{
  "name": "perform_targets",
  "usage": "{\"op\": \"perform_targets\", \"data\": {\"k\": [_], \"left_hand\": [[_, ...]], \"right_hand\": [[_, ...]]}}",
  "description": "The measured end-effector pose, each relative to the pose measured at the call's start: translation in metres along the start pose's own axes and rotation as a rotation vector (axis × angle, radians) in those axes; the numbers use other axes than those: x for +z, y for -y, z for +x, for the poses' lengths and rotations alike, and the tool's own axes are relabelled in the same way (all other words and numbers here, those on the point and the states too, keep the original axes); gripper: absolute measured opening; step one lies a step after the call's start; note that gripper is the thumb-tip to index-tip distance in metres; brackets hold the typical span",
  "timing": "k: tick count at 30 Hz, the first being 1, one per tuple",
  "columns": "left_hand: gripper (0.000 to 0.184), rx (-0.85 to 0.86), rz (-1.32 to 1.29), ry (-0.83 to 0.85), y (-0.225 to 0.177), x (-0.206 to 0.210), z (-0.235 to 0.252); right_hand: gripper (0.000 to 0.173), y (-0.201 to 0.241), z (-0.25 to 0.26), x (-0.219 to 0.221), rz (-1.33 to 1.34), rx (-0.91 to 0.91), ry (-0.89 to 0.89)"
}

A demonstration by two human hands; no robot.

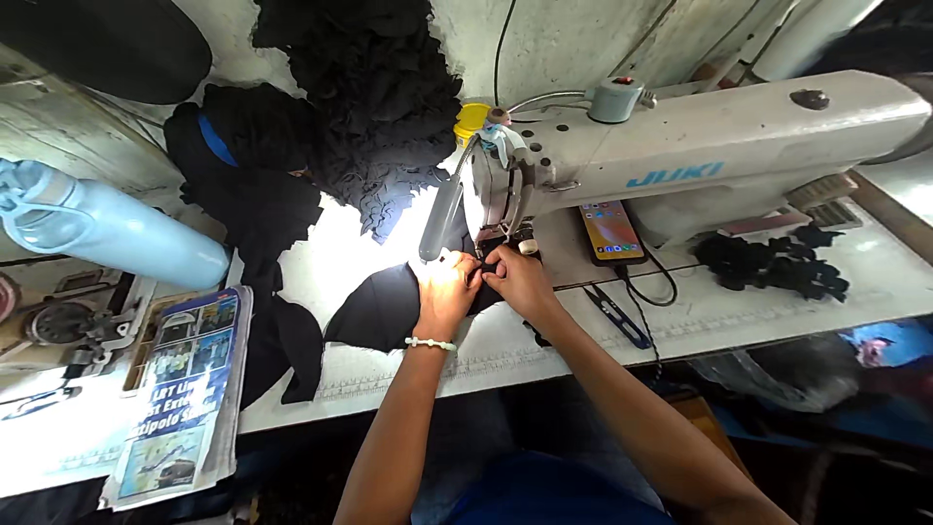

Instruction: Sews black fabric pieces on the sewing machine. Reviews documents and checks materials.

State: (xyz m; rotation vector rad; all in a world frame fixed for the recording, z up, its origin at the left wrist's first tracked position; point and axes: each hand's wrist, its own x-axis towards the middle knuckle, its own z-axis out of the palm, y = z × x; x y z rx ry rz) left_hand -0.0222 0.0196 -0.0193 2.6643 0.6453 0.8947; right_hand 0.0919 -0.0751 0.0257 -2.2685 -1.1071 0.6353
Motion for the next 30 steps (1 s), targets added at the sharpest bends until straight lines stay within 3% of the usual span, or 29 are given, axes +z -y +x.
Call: {"op": "perform_targets", "data": {"k": [4, 13, 16, 19, 22, 26, 30], "left_hand": [[0.006, -0.009, 0.017, -0.033, 0.0, 0.003, 0.002], [0.007, -0.055, -0.02, -0.013, -0.001, 0.0, -0.002], [0.007, -0.06, -0.026, 0.001, 0.0, 0.001, -0.001], [0.006, -0.05, -0.022, -0.004, 0.0, 0.001, -0.001], [0.007, -0.061, -0.019, 0.02, 0.0, 0.0, -0.002], [0.018, -0.149, -0.06, 0.126, -0.008, -0.01, 0.003], [0.018, -0.08, 0.042, 0.073, -0.011, -0.003, 0.001]], "right_hand": [[0.013, -0.001, 0.002, 0.001, 0.024, -0.033, -0.056], [0.023, -0.001, -0.001, 0.005, 0.083, 0.016, -0.067], [0.013, -0.01, -0.004, 0.014, 0.046, -0.116, -0.245], [0.007, -0.02, -0.009, 0.03, -0.113, -0.359, -0.448], [0.009, -0.025, -0.021, 0.04, -0.279, -0.502, -0.504], [0.013, -0.031, -0.038, 0.05, -0.38, -0.564, -0.567], [0.015, -0.033, -0.05, 0.053, -0.42, -0.583, -0.582]]}}
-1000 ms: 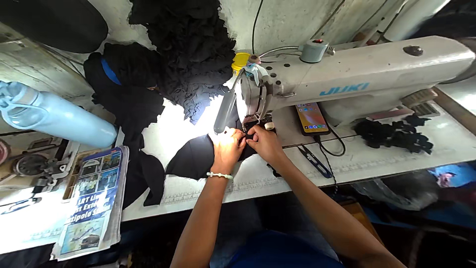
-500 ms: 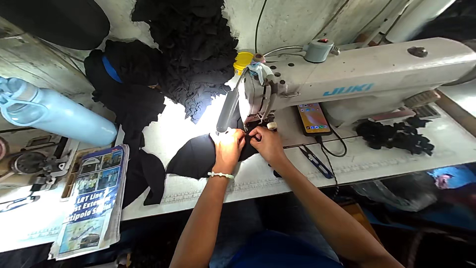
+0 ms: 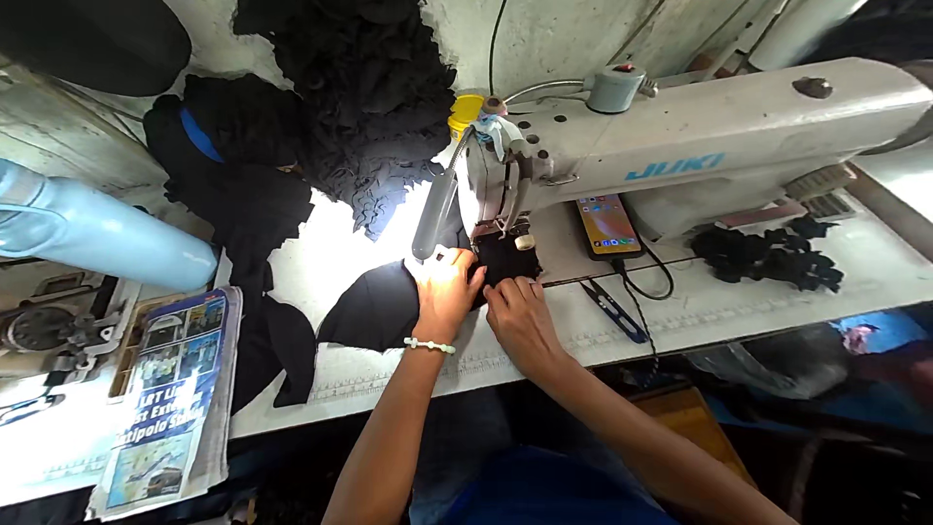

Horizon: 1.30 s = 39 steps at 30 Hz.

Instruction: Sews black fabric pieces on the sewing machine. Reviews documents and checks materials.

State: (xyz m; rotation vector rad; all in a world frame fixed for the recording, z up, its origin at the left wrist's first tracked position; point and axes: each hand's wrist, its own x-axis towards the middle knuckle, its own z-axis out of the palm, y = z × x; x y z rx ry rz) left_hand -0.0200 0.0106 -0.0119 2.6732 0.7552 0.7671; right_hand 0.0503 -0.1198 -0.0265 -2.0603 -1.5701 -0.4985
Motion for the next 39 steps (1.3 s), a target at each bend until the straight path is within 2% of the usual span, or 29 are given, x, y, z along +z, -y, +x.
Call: {"op": "perform_targets", "data": {"k": [6, 12, 16, 21, 23, 28, 36, 39], "left_hand": [[0.005, 0.054, 0.02, 0.002, 0.002, 0.0, -0.004], [0.016, 0.045, 0.061, 0.045, -0.014, -0.007, -0.002], [0.011, 0.059, 0.106, 0.027, -0.013, -0.006, -0.004], [0.009, 0.045, 0.116, -0.057, -0.011, 0.0, -0.017], [0.009, 0.033, 0.12, -0.07, -0.011, 0.003, -0.019], [0.012, 0.034, 0.141, -0.067, -0.009, 0.002, -0.02], [0.015, 0.053, 0.119, -0.045, 0.0, 0.0, -0.015], [0.018, 0.052, 0.088, -0.007, 0.006, 0.0, -0.005]], "right_hand": [[0.018, 0.006, -0.023, -0.011, -0.022, -0.001, -0.014], [0.018, 0.006, -0.024, -0.013, -0.064, -0.047, -0.001], [0.017, 0.001, -0.022, -0.017, 0.003, -0.034, 0.022], [0.022, -0.031, 0.023, -0.032, 0.407, 0.214, 0.194], [0.014, -0.037, 0.046, -0.022, 0.457, 0.303, 0.218], [0.013, -0.033, 0.077, 0.002, 0.473, 0.492, 0.406], [0.023, -0.035, 0.082, 0.002, 0.428, 0.586, 0.423], [0.025, -0.041, 0.084, 0.013, 0.456, 0.543, 0.332]]}}
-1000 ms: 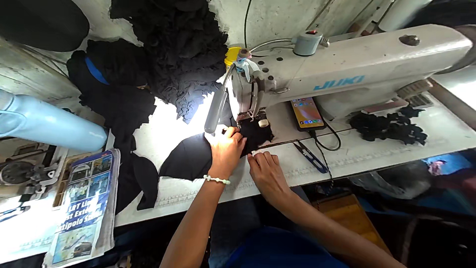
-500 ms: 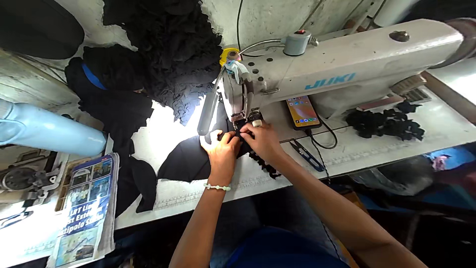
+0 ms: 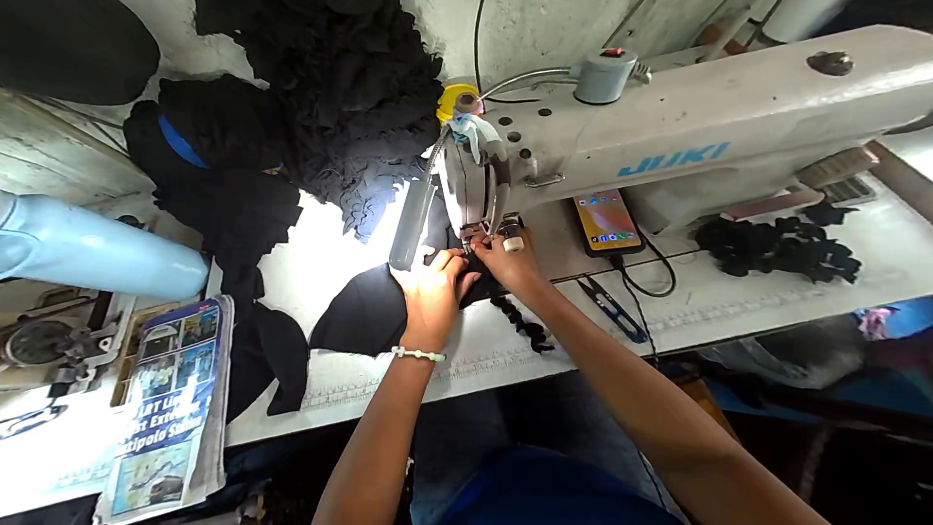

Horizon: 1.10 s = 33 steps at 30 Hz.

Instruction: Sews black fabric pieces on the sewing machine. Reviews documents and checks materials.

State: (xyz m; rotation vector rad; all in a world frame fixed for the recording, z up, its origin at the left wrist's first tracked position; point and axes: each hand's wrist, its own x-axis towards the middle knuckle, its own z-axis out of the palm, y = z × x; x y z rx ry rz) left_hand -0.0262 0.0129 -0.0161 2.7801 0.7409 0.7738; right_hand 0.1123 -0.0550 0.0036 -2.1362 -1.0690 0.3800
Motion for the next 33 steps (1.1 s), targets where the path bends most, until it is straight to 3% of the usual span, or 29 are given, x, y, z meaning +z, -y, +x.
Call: {"op": "perform_targets", "data": {"k": [5, 8, 12, 15, 20, 24, 29, 33], "left_hand": [[0.023, -0.021, -0.087, 0.122, 0.008, -0.001, 0.015], [0.023, -0.044, -0.157, 0.133, 0.009, -0.001, 0.016], [0.021, 0.028, -0.164, 0.036, 0.012, 0.004, 0.012], [0.007, 0.165, -0.145, -0.081, 0.011, 0.007, 0.008], [0.011, 0.206, -0.184, -0.046, 0.013, 0.009, 0.003], [0.014, 0.18, -0.162, -0.04, 0.011, 0.006, 0.003], [0.008, 0.158, -0.167, -0.055, 0.009, 0.007, 0.006], [0.007, 0.135, -0.193, -0.054, 0.011, 0.007, 0.005]], "right_hand": [[0.026, -0.003, 0.0, -0.004, 0.018, -0.052, -0.03], [0.016, -0.009, -0.021, -0.007, 0.05, -0.167, -0.063], [0.019, -0.022, -0.06, -0.002, -0.068, -0.269, -0.071], [0.013, -0.025, -0.07, 0.005, -0.107, -0.303, -0.154], [0.009, -0.019, -0.072, 0.005, -0.098, -0.28, -0.16], [0.02, -0.014, -0.071, 0.0, -0.102, -0.215, -0.115], [0.014, -0.009, -0.061, -0.004, -0.078, -0.176, -0.103], [0.027, -0.007, -0.057, -0.001, -0.12, -0.205, -0.086]]}}
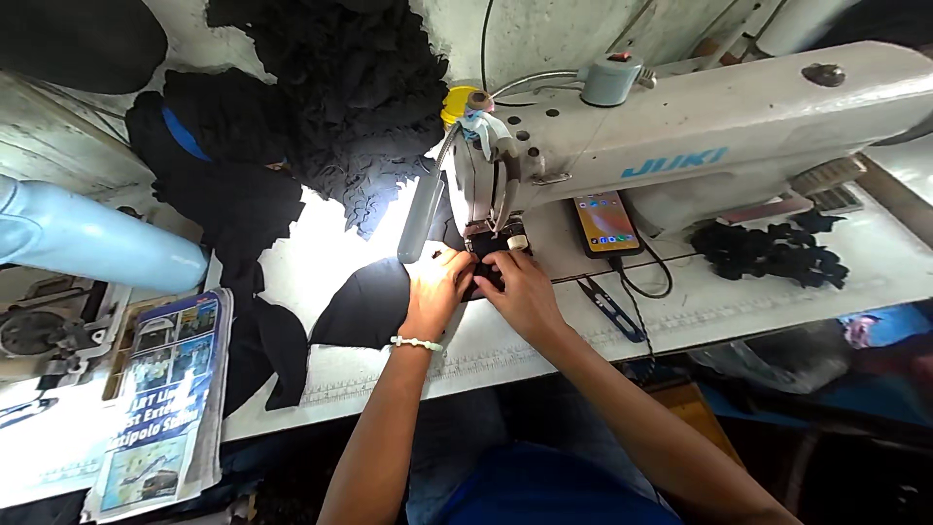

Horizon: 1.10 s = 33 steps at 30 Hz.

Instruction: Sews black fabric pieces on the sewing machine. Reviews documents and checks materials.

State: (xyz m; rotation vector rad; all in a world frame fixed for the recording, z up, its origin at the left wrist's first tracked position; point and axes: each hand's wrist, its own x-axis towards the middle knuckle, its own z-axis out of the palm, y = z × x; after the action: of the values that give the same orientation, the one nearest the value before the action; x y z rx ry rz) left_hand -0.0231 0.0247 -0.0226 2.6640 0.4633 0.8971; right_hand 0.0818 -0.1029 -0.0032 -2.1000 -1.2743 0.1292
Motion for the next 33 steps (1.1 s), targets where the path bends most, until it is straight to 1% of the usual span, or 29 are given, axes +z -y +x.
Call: {"op": "perform_targets", "data": {"k": [1, 2, 4, 6, 8, 10, 11, 13, 15, 17, 18, 20, 22, 26, 28, 30, 33], "left_hand": [[0.007, -0.016, -0.012, 0.008, 0.0, -0.001, 0.0], [0.007, -0.036, -0.035, 0.013, -0.001, -0.002, 0.0], [0.007, -0.061, -0.066, 0.007, -0.001, -0.003, -0.001], [0.007, -0.071, -0.07, -0.001, -0.001, -0.004, 0.0], [0.008, -0.08, -0.073, -0.001, -0.001, -0.004, 0.0], [0.008, -0.084, -0.069, 0.005, -0.001, -0.004, 0.0], [0.008, -0.088, -0.073, 0.009, 0.0, -0.003, 0.0], [0.008, -0.1, -0.082, 0.014, -0.001, -0.003, 0.001], [0.008, -0.125, -0.101, 0.032, -0.001, -0.005, 0.001], [0.009, -0.138, -0.122, 0.035, 0.0, -0.005, 0.001], [0.009, -0.144, -0.125, 0.035, 0.0, -0.005, 0.001], [0.008, -0.153, -0.126, 0.037, -0.001, -0.005, 0.001], [0.008, -0.162, -0.131, 0.042, -0.002, -0.006, 0.002], [0.009, -0.175, -0.134, 0.049, -0.002, -0.005, 0.002], [0.01, -0.186, -0.146, 0.052, -0.001, -0.005, 0.003], [0.01, -0.195, -0.16, 0.048, -0.002, -0.005, 0.004], [0.011, -0.211, -0.17, 0.064, -0.001, -0.004, 0.005]], "right_hand": [[0.027, 0.0, 0.002, 0.002, -0.017, -0.011, 0.003], [0.024, -0.001, 0.003, 0.006, -0.031, -0.024, -0.006], [0.013, -0.004, 0.007, 0.009, -0.04, -0.045, -0.045], [0.01, -0.004, 0.012, 0.003, 0.017, -0.021, -0.018], [0.013, -0.004, 0.018, -0.008, 0.124, 0.05, 0.083], [0.021, -0.005, 0.025, -0.019, 0.237, 0.161, 0.226], [0.025, -0.005, 0.028, -0.023, 0.266, 0.189, 0.27], [0.029, -0.005, 0.032, -0.025, 0.267, 0.189, 0.304], [0.027, -0.005, 0.031, -0.022, 0.273, 0.166, 0.295], [0.022, -0.003, 0.032, -0.024, 0.279, 0.186, 0.331], [0.023, -0.003, 0.032, -0.024, 0.28, 0.197, 0.346], [0.024, -0.001, 0.031, -0.023, 0.251, 0.206, 0.337], [0.023, -0.001, 0.03, -0.019, 0.191, 0.189, 0.286], [0.016, -0.006, 0.032, -0.009, 0.14, 0.095, 0.136], [0.013, -0.011, 0.034, -0.006, 0.146, 0.039, 0.089], [0.013, -0.014, 0.035, -0.005, 0.133, 0.006, 0.097], [0.016, -0.011, 0.035, -0.005, 0.071, 0.015, 0.142]]}}
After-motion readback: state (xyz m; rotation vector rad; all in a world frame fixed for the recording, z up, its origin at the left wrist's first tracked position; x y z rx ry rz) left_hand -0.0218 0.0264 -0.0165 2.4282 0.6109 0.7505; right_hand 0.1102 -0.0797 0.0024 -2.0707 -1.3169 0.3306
